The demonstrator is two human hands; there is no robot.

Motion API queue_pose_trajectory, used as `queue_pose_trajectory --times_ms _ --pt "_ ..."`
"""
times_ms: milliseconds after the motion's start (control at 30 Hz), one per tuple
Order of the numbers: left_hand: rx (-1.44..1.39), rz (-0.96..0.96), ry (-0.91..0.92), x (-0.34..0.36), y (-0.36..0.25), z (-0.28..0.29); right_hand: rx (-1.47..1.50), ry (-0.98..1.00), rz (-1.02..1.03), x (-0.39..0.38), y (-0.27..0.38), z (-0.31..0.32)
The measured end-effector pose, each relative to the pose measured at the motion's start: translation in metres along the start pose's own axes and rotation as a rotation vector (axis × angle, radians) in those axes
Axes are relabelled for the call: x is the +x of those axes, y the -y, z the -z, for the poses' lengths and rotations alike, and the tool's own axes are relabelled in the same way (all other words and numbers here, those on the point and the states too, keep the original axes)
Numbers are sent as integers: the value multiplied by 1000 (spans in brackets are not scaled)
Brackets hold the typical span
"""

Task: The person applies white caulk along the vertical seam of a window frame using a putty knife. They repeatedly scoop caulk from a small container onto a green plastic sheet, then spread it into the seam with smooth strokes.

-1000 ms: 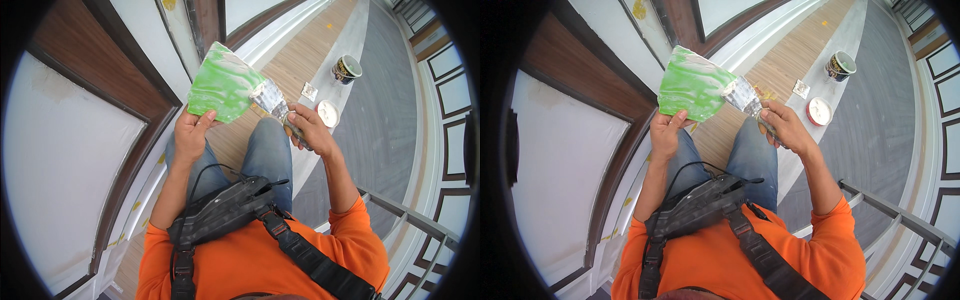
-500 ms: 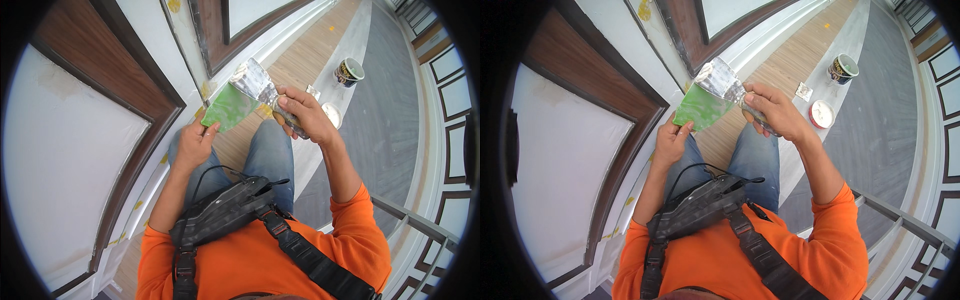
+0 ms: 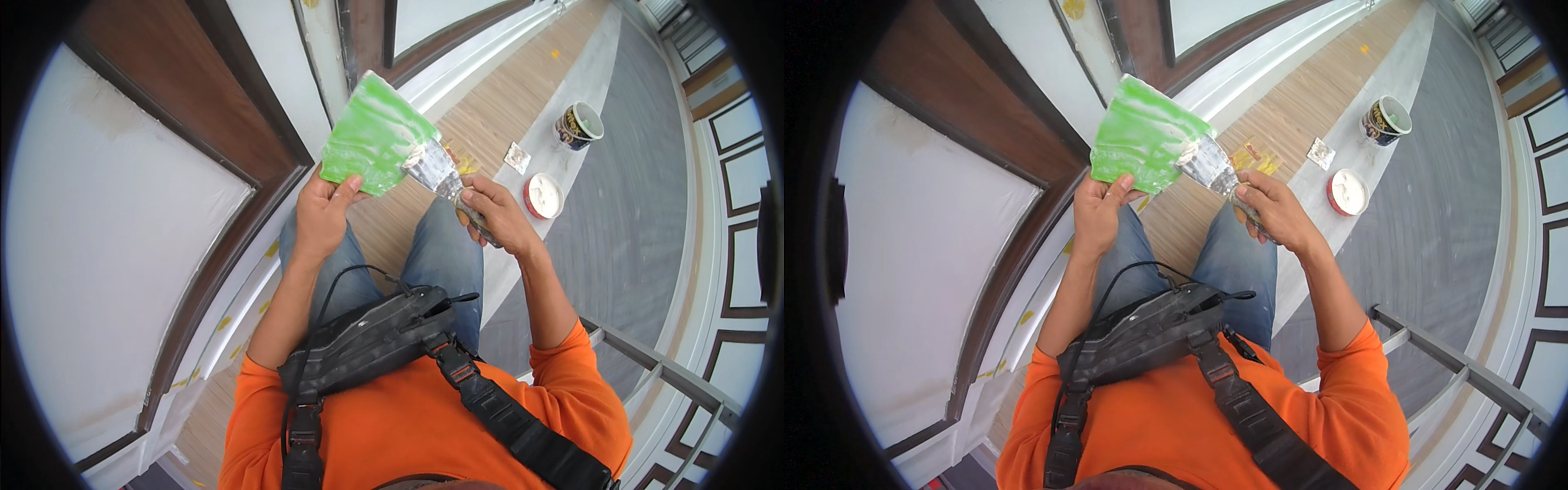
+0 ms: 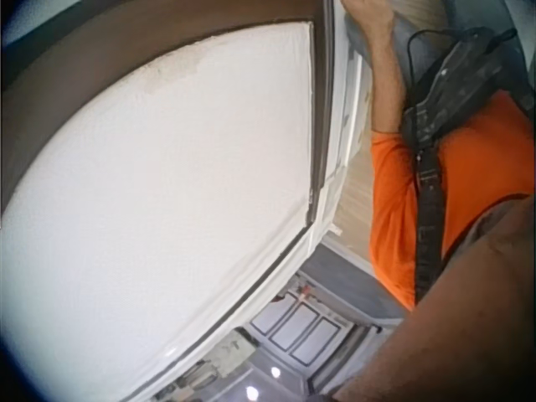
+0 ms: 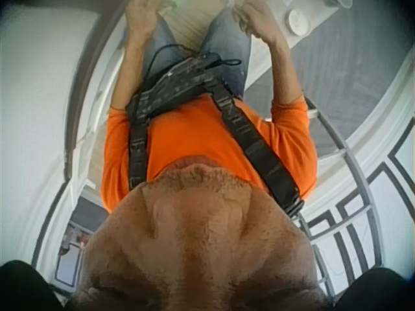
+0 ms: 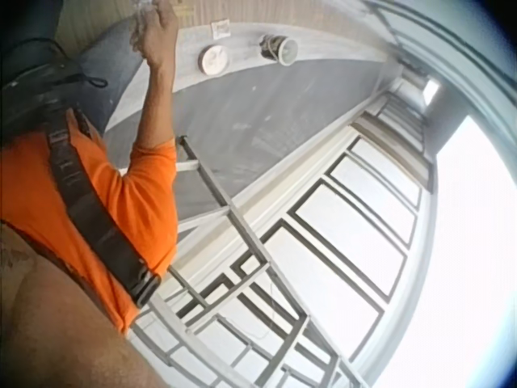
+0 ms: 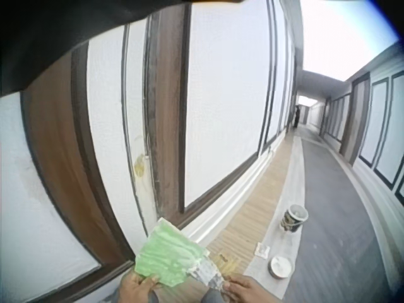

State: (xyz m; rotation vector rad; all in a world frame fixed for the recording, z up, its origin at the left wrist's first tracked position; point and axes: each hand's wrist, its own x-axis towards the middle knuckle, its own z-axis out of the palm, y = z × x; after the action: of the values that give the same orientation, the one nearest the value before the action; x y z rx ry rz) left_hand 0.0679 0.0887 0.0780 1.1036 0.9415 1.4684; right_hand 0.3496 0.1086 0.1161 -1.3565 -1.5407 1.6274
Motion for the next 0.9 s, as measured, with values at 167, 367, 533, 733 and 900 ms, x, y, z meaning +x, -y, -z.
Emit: queue_pose_trajectory --times_ms 167,367,533,733,900 --pt "358 -86 8 -3 -3 6 17 16 41 3 15 -7" --pt "728 -198 -27 -6 -20 4 28 53 86 8 28 -12" --pt "915 -167 2 -7 -25 5 46 105 141 7 40 -15" --pt "596 225 79 -19 48 30 40 -88 507 21 47 -12" --pt "55 413 -32 -39 48 32 -655 -486 1082 75 56 -3"
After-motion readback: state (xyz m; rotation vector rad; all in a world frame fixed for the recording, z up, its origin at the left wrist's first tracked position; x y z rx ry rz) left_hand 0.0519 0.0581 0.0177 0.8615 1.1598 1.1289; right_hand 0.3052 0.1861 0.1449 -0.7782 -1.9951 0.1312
